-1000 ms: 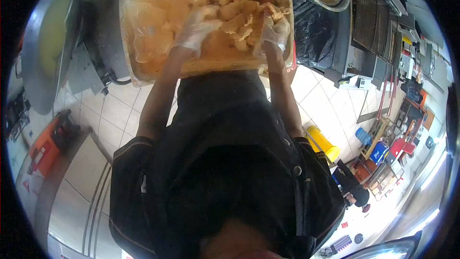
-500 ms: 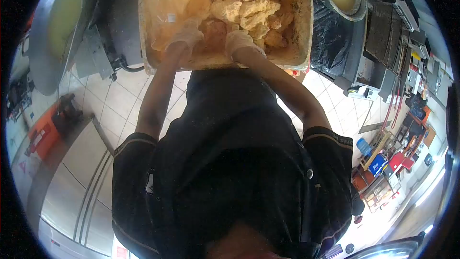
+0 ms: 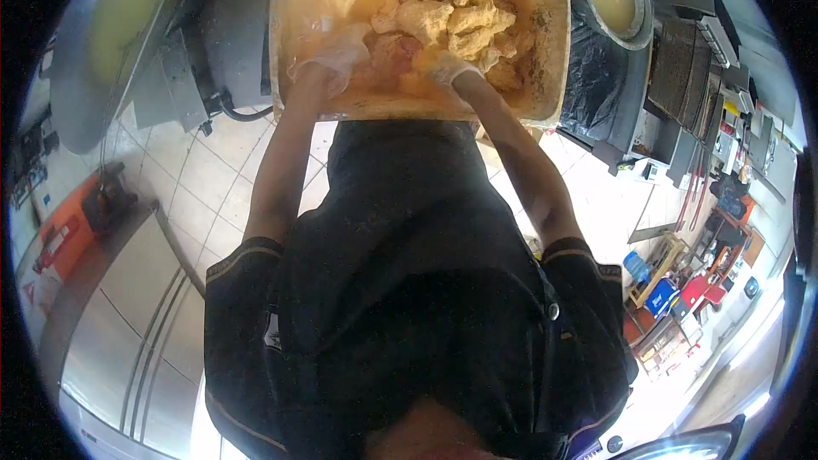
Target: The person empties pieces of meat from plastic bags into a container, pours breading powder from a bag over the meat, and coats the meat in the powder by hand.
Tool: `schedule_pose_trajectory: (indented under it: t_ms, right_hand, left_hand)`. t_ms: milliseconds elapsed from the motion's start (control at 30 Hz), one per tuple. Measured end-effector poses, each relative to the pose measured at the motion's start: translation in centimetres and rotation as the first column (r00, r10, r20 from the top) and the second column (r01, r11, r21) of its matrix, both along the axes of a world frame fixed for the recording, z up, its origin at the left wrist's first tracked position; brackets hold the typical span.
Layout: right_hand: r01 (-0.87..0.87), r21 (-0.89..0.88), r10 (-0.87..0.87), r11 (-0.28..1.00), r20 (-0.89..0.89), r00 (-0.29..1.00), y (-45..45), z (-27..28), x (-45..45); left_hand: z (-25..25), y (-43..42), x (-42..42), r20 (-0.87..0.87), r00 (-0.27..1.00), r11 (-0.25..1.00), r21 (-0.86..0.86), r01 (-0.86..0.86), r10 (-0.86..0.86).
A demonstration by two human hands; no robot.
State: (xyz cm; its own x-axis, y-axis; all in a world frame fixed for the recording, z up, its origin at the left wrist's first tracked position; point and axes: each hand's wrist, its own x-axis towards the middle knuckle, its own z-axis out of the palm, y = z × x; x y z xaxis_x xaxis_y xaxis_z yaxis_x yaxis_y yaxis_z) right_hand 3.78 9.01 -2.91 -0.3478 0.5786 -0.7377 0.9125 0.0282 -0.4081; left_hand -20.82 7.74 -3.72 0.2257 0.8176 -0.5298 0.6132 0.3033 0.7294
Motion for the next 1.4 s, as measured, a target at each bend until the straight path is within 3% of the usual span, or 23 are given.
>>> schedule_pose_trajectory:
  t_ms: [67, 133, 233, 267, 333, 467, 567, 633, 667, 700, 733, 800, 867, 900, 933, 1000, 1067, 1133, 1167, 1233, 1300, 1333, 1400]
  right_hand:
    - [0.126, 0.049, -0.124, 0.991, -0.026, 0.992, -0.5, -0.1, 0.0]
    - [0.259, 0.111, -0.254, 0.959, -0.061, 0.965, -1.1, 0.4, -0.2]
    - [0.401, 0.162, -0.376, 0.902, -0.164, 0.912, -1.3, 1.9, -2.2]
    - [0.396, 0.135, -0.362, 0.908, -0.223, 0.905, -1.3, 2.8, -3.2]
    - [0.367, 0.124, -0.316, 0.922, -0.304, 0.899, -1.6, 3.0, -4.3]
    - [0.074, 0.332, -0.026, 0.940, -0.146, 0.989, -1.2, -1.0, -4.0]
    - [-0.310, 0.526, 0.232, 0.792, 0.210, 0.950, -0.8, -5.6, -0.6]
    - [-0.555, 0.595, 0.316, 0.581, 0.463, 0.828, -0.4, -6.9, 2.0]
    - [-0.198, 0.634, 0.106, 0.747, 0.180, 0.978, -0.2, -6.7, 3.0]
    - [0.199, 0.593, -0.140, 0.780, -0.145, 0.979, -0.2, -4.8, 3.3]
    - [0.444, 0.469, -0.280, 0.763, -0.380, 0.882, -0.1, -3.3, 4.5]
    - [0.713, 0.165, -0.402, 0.682, -0.730, 0.553, -0.4, -1.1, 8.0]
    - [0.618, 0.274, -0.408, 0.737, -0.548, 0.730, -0.1, 1.6, 10.1]
    - [0.387, 0.436, -0.369, 0.812, -0.129, 0.920, 0.4, 4.2, 10.2]
    - [0.103, 0.475, -0.282, 0.874, 0.323, 0.903, 0.7, 5.7, 10.6]
    - [0.047, 0.570, -0.229, 0.820, 0.251, 0.940, -0.5, -1.0, 13.8]
    - [0.154, 0.583, -0.265, 0.798, 0.109, 0.958, -0.4, -4.1, 15.0]
    - [0.308, 0.452, -0.352, 0.837, 0.012, 0.936, -0.1, -2.7, 13.9]
    - [0.335, 0.372, -0.369, 0.866, 0.024, 0.929, -0.1, -1.2, 13.1]
    - [0.370, 0.232, -0.392, 0.900, 0.057, 0.918, -0.1, 2.3, 11.3]
    - [0.151, 0.122, -0.170, 0.981, 0.172, 0.970, 0.9, 3.2, 10.1]
    - [0.037, 0.064, -0.050, 0.997, 0.206, 0.977, 1.4, 3.7, 9.5]
    - [-0.069, 0.179, 0.063, 0.981, 0.037, 0.997, -0.2, 9.4, 7.9]
  left_hand:
    - [1.2, -1.0, 0.2, 0.063, 0.995, 0.993, 0.085, -0.079, 0.074]
    - [-4.0, 0.0, -0.4, 0.146, 0.989, 0.996, -0.080, -0.026, 0.038]
    - [-1.2, 0.5, 0.6, 0.089, 0.986, 0.986, -0.072, 0.151, -0.144]
    - [0.6, 0.6, 1.0, 0.032, 0.974, 0.973, -0.032, 0.227, -0.226]
    - [-3.6, -0.4, 2.1, 0.081, 0.980, 0.983, 0.017, 0.183, -0.183]
    - [-1.7, 0.2, 3.2, -0.009, 0.930, 0.929, 0.049, 0.368, -0.368]
    - [-4.9, 0.7, 4.8, 0.353, 0.934, 0.993, -0.076, 0.092, -0.059]
    - [-7.3, 0.2, 5.2, 0.040, 0.993, 0.941, 0.327, 0.093, -0.112]
    - [-8.3, 0.1, 5.1, -0.120, 0.990, 0.851, 0.510, 0.130, -0.079]
    - [-7.1, 0.2, 5.1, -0.237, 0.967, 0.832, 0.516, 0.204, -0.091]
    - [-5.7, 0.4, 5.0, -0.350, 0.932, 0.811, 0.514, 0.279, -0.099]
    - [3.6, 1.9, 4.7, -0.461, 0.838, 0.898, 0.171, 0.406, -0.292]
    - [2.3, 2.9, 4.3, -0.333, 0.935, 0.921, 0.313, 0.231, -0.121]
    - [1.6, 3.6, 4.3, -0.259, 0.965, 0.919, 0.370, 0.134, -0.036]
    - [1.3, 4.6, 4.8, -0.257, 0.966, 0.934, 0.341, 0.107, -0.017]
    - [0.8, 6.2, 5.7, -0.257, 0.966, 0.960, 0.276, 0.046, 0.028]
    - [-0.3, 6.9, 6.8, -0.001, 0.999, 0.996, 0.078, 0.039, -0.039]
    - [-0.2, 9.2, 8.0, -0.441, 0.817, 0.904, 0.033, 0.427, -0.371]
    - [-4.2, 9.3, 7.7, -0.394, 0.857, 0.875, 0.212, 0.436, -0.332]
    - [-5.5, 9.4, 7.3, -0.254, 0.859, 0.870, 0.107, 0.481, -0.444]
    - [-9.8, 8.5, 7.5, -0.016, 0.947, 0.944, 0.068, 0.322, -0.322]
    - [-12.9, 6.9, 8.0, 0.141, 0.981, 0.991, 0.049, 0.128, -0.134]
    - [-11.4, 5.9, 8.4, 0.265, 0.963, 0.998, -0.026, -0.051, 0.056]
